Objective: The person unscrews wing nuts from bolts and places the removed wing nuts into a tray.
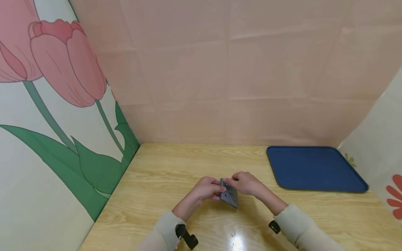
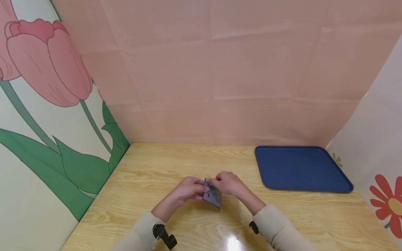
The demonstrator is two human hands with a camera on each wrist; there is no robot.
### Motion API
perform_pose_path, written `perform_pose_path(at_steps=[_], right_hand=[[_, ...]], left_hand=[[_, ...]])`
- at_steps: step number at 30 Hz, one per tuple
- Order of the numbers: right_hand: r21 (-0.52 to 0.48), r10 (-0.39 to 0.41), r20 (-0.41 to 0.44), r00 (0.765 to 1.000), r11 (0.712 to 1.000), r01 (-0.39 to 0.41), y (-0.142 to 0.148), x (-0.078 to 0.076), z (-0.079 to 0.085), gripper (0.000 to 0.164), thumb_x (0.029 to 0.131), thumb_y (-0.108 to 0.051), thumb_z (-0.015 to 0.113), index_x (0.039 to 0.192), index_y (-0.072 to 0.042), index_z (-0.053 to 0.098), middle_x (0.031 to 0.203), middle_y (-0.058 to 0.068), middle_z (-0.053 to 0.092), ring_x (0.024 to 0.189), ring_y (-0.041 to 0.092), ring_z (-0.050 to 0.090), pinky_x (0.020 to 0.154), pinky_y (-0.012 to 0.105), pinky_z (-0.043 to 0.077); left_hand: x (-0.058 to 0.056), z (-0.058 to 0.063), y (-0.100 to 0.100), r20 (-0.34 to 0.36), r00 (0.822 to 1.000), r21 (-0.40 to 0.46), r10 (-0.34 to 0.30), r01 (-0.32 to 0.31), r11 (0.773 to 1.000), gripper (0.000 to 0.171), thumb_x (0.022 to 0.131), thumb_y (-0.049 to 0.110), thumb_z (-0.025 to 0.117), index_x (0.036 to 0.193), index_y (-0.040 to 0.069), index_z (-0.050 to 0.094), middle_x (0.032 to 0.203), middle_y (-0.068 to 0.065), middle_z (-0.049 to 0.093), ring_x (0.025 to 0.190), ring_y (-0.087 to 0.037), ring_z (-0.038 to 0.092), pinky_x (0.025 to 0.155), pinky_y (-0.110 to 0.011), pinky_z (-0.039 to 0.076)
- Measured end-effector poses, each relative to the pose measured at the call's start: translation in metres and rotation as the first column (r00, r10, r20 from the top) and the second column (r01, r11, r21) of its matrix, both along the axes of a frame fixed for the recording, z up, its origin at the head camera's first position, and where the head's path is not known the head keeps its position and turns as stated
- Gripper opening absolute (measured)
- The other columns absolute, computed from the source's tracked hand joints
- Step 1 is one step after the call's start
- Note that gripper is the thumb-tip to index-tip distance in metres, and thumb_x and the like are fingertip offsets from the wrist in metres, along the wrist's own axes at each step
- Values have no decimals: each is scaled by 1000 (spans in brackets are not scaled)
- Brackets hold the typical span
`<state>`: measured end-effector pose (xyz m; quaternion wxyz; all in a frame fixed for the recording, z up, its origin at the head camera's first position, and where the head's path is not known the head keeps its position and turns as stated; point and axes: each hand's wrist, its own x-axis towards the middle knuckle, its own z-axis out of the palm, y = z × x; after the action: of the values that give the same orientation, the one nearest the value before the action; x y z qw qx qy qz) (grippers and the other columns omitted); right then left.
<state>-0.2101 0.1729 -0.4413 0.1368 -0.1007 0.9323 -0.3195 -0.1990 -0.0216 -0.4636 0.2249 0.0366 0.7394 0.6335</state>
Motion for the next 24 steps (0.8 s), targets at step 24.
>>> perform_pose_path(at_steps=[24], right_hand=[[-47, 270, -245, 931, 956, -290, 8, -4, -5, 17, 91, -7, 74, 104, -13, 65, 90, -3, 62, 81, 12, 57, 66, 27, 50]], left_hand=[[0, -1, 1, 6, 1000, -8, 22, -22, 1000, 22, 91, 8, 73, 108, -5, 71, 89, -11, 73, 78, -18, 70, 62, -26, 60]])
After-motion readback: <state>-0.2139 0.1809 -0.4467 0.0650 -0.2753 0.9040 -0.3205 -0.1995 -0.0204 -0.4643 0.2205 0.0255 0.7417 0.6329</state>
